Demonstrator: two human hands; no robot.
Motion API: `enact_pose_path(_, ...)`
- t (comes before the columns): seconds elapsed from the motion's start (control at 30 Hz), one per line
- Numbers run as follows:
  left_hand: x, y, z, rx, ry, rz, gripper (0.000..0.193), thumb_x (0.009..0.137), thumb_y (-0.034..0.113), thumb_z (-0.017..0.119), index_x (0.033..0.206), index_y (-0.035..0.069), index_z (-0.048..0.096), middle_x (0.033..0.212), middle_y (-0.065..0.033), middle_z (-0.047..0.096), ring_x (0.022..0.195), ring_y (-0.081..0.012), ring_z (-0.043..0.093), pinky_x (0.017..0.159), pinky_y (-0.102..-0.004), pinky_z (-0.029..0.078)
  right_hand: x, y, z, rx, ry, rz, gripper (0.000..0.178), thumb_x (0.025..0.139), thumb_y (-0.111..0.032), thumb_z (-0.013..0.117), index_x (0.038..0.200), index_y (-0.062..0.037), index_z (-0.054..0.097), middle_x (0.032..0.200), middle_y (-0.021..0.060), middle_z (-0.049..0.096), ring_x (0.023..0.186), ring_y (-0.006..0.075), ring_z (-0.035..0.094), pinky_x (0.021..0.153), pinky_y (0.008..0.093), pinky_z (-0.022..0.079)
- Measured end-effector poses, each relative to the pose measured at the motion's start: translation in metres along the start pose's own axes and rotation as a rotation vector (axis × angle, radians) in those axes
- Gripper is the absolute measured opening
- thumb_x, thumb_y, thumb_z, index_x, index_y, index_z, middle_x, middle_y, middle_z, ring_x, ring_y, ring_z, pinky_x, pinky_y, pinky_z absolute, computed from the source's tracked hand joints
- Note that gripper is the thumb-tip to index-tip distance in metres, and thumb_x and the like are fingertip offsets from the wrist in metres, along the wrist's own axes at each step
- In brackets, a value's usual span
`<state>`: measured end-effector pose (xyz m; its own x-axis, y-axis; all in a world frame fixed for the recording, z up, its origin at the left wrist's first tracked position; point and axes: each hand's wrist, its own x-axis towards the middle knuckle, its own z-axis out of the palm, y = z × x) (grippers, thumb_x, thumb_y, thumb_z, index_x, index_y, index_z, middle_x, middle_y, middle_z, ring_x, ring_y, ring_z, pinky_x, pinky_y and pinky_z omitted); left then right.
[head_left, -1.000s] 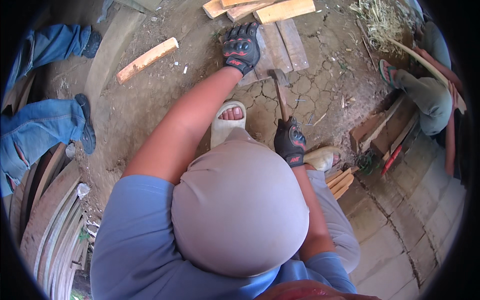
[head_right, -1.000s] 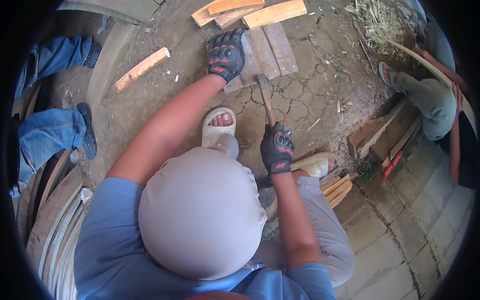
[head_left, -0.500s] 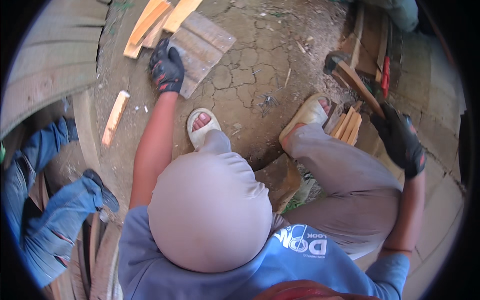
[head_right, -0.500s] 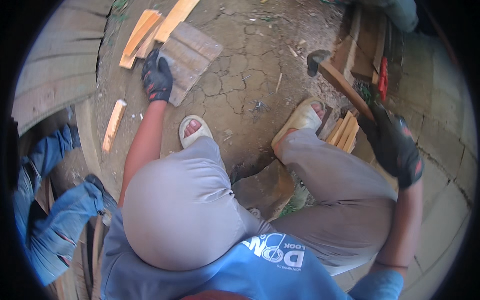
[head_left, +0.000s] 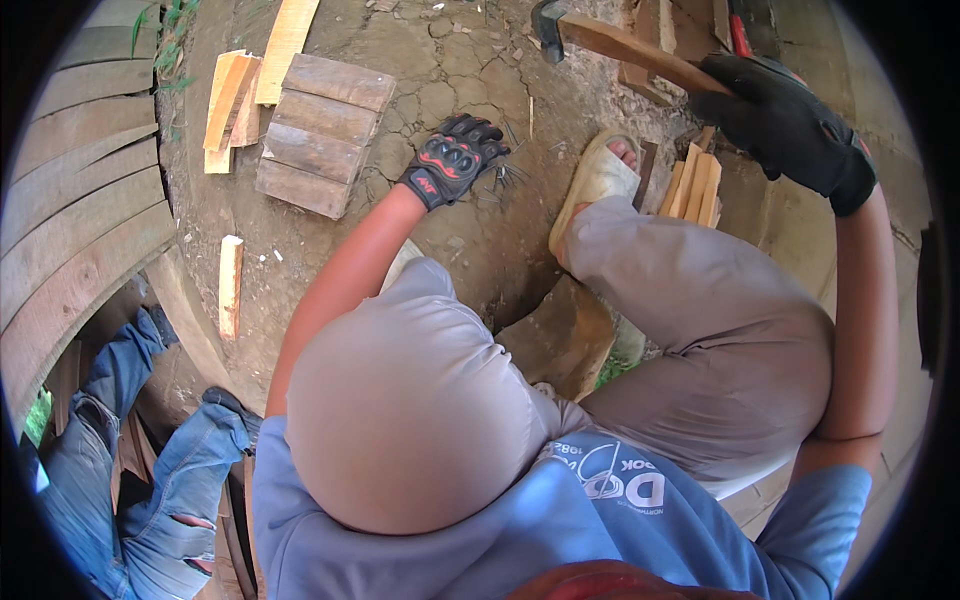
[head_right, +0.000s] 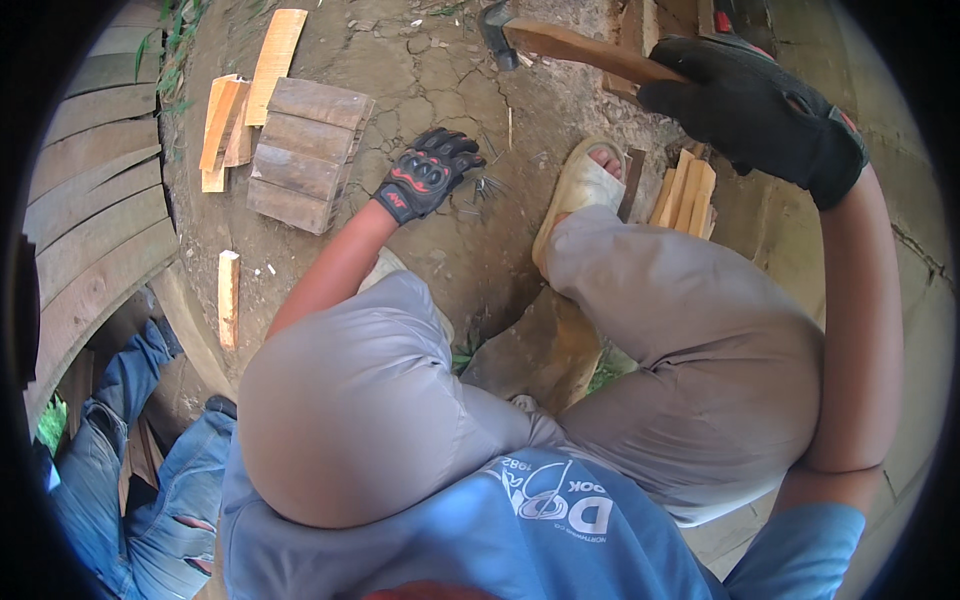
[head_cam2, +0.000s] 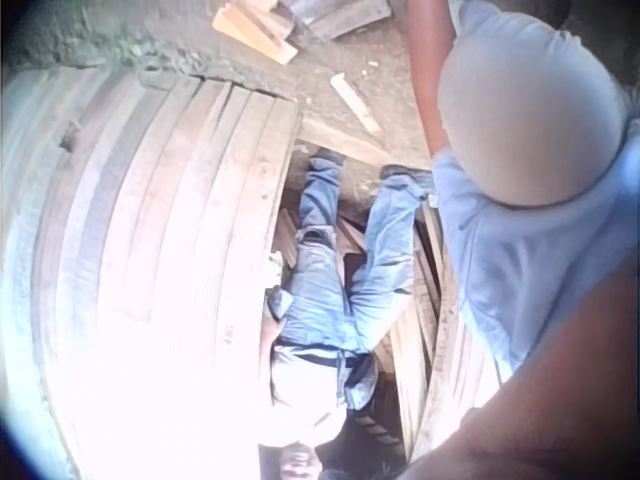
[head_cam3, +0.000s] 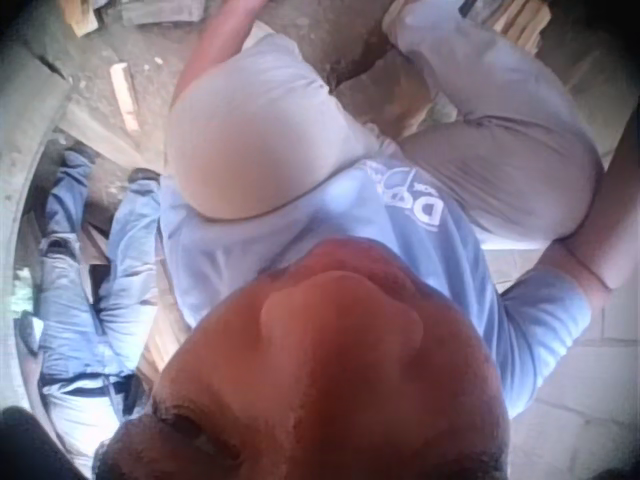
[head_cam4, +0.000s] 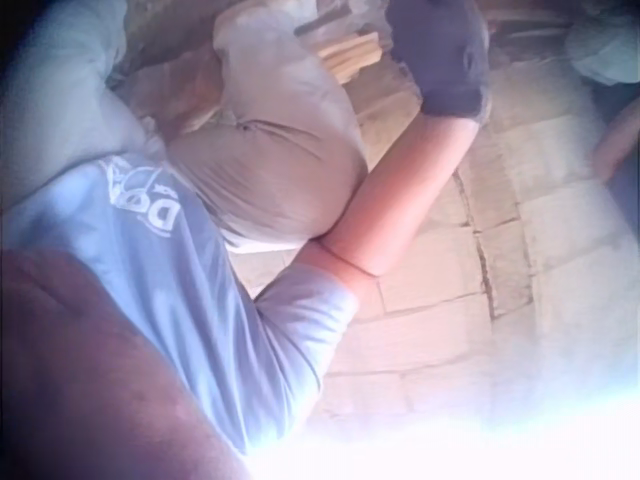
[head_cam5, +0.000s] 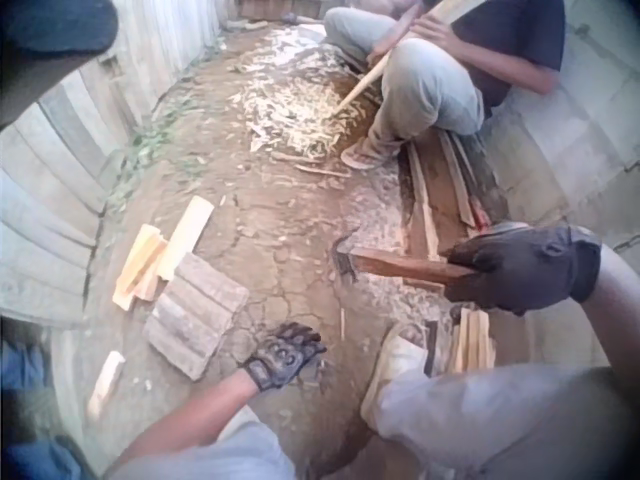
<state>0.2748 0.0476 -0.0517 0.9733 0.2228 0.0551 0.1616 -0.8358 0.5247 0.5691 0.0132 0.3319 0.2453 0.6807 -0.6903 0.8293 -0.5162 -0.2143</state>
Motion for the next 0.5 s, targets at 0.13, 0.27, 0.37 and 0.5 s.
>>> enact_pose_path(0.13,0.013,-0.006,0.007,0.007,-0.058,0.053,0.038,0.098,0.022,0.065,0.136,0.020,0.070,0.137,-0.0077,0.066,0.134,-0.0308,0.057,0.122,-0.0468,0.039,-0.001,0.006,0.006,-0.014,-0.007,0.034,0.037,0.101,-0.029,0.070,0.126,-0.0012,0.071,0.078,0.0079,0.064,0.056,0.0122,0.062,0.047,0.0328,0.050)
enact_pose_path(0.27,0.022,-0.016,0.016,0.053,-0.084,0.138,0.037,0.099,0.026,0.064,0.135,0.022,0.071,0.132,-0.0062,0.066,0.128,-0.0294,0.059,0.119,-0.0453,0.041,-0.001,0.024,0.014,-0.029,0.094,-0.055,0.040,0.101,-0.029,0.070,0.129,-0.0001,0.070,0.076,0.0069,0.063,0.053,0.0120,0.061,0.047,0.0322,0.050)
enact_pose_path(0.37,0.023,-0.014,0.018,0.049,-0.026,0.163,0.032,0.098,0.028,0.062,0.127,0.024,0.076,0.125,-0.0062,0.069,0.124,-0.0286,0.061,0.114,-0.0436,0.045,-0.001,0.025,0.010,-0.008,0.067,-0.005,0.042,0.102,-0.030,0.069,0.131,0.0005,0.069,0.075,0.0068,0.062,0.053,0.0124,0.061,0.047,0.0324,0.050)
enact_pose_path(0.5,0.024,-0.017,0.023,0.073,0.030,0.209,0.031,0.097,0.028,0.061,0.122,0.024,0.079,0.124,-0.0062,0.070,0.123,-0.0284,0.063,0.112,-0.0427,0.047,0.001,0.025,0.003,0.011,-0.006,0.018,0.044,0.103,-0.030,0.068,0.134,0.0009,0.068,0.075,0.0067,0.061,0.053,0.0124,0.061,0.047,0.0313,0.050)
